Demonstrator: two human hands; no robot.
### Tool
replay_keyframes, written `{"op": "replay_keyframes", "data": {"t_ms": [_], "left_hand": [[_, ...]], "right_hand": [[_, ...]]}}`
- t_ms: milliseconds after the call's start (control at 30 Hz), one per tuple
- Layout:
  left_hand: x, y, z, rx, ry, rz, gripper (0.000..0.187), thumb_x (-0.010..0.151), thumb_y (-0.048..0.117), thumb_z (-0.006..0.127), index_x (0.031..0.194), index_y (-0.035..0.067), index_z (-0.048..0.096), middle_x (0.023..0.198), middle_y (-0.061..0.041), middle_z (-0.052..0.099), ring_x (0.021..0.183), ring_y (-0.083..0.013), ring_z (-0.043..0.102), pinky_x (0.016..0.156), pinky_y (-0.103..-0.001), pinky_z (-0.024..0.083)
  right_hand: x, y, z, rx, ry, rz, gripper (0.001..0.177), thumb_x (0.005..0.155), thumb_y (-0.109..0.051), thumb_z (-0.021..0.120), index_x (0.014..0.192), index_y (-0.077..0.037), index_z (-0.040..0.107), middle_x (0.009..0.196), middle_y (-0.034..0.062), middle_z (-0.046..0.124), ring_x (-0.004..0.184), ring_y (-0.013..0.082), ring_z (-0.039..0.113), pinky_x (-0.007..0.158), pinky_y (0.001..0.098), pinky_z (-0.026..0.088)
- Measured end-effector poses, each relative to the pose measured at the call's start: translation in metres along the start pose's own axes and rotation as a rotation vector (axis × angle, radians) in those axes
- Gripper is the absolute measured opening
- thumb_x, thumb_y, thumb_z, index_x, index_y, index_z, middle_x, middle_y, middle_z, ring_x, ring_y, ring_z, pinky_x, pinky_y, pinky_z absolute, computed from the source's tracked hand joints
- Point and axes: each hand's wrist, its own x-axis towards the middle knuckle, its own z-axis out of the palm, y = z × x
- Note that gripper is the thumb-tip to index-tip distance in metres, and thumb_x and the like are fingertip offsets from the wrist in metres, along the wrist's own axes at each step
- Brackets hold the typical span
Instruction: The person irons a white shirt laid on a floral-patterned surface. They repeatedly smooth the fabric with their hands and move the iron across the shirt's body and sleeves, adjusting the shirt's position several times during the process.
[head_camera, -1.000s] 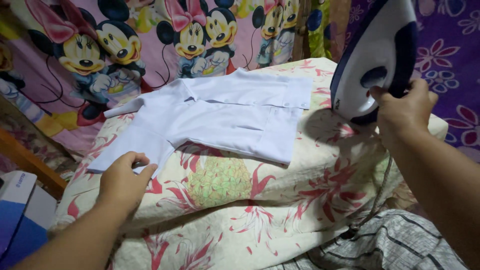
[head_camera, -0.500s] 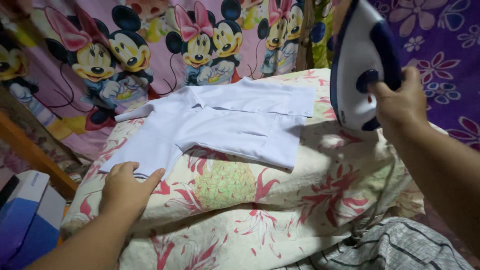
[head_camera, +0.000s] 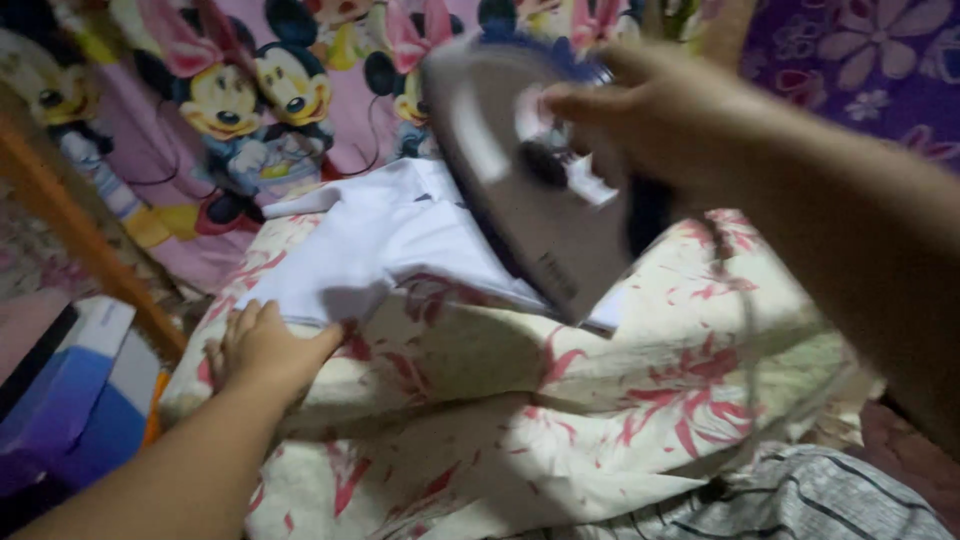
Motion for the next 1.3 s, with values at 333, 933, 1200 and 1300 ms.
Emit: {"op": "replay_keyframes", "data": {"t_ms": [333,933,1200,1300], "left_hand": [[0.048,-0.046,0.049,-0.107,0.040,0.038,0.083,0.079,0.058,0.070,0.144,0.011,0.052,0.157,-0.009,0.042,0.148,-0.0304,0.032,0.122,-0.050,0.022],[0.053,-0.054,0.003,-0.166,0.265,0.039,0.041,0.092,0.045,0.063,0.117,0.015,0.074,0.132,-0.015,0.062,0.129,-0.0401,0.050,0.105,-0.059,0.039],[0.104,-0.070,0.034,-0.180,0.260,-0.183,0.039,0.083,0.043,0.081,0.101,0.008,0.080,0.125,-0.030,0.062,0.119,-0.0441,0.057,0.105,-0.052,0.043],[0.095,-0.068,0.022,-0.229,0.211,-0.240,0.037,0.084,0.044,0.078,0.100,0.010,0.082,0.120,-0.026,0.068,0.112,-0.0440,0.065,0.101,-0.052,0.049]], "right_hand": [[0.023,-0.056,0.165,-0.164,-0.447,-0.007,0.042,0.087,-0.029,0.068,0.124,-0.008,0.061,0.094,0.0121,0.073,0.080,0.0229,0.071,0.070,0.0413,0.057],[0.023,-0.031,0.216,-0.524,-0.543,-0.183,0.038,0.095,-0.033,0.055,0.119,-0.003,0.057,0.098,0.0261,0.071,0.095,0.0433,0.070,0.082,0.0517,0.053],[0.104,0.007,0.271,-0.774,-0.539,-0.686,0.025,0.084,-0.018,0.065,0.103,-0.003,0.070,0.096,0.0249,0.071,0.083,0.0422,0.072,0.071,0.0508,0.057],[0.145,0.020,0.303,-0.964,-0.614,-1.045,0.015,0.081,-0.022,0.071,0.083,-0.008,0.075,0.084,0.0178,0.073,0.078,0.0383,0.072,0.072,0.0493,0.056]]}}
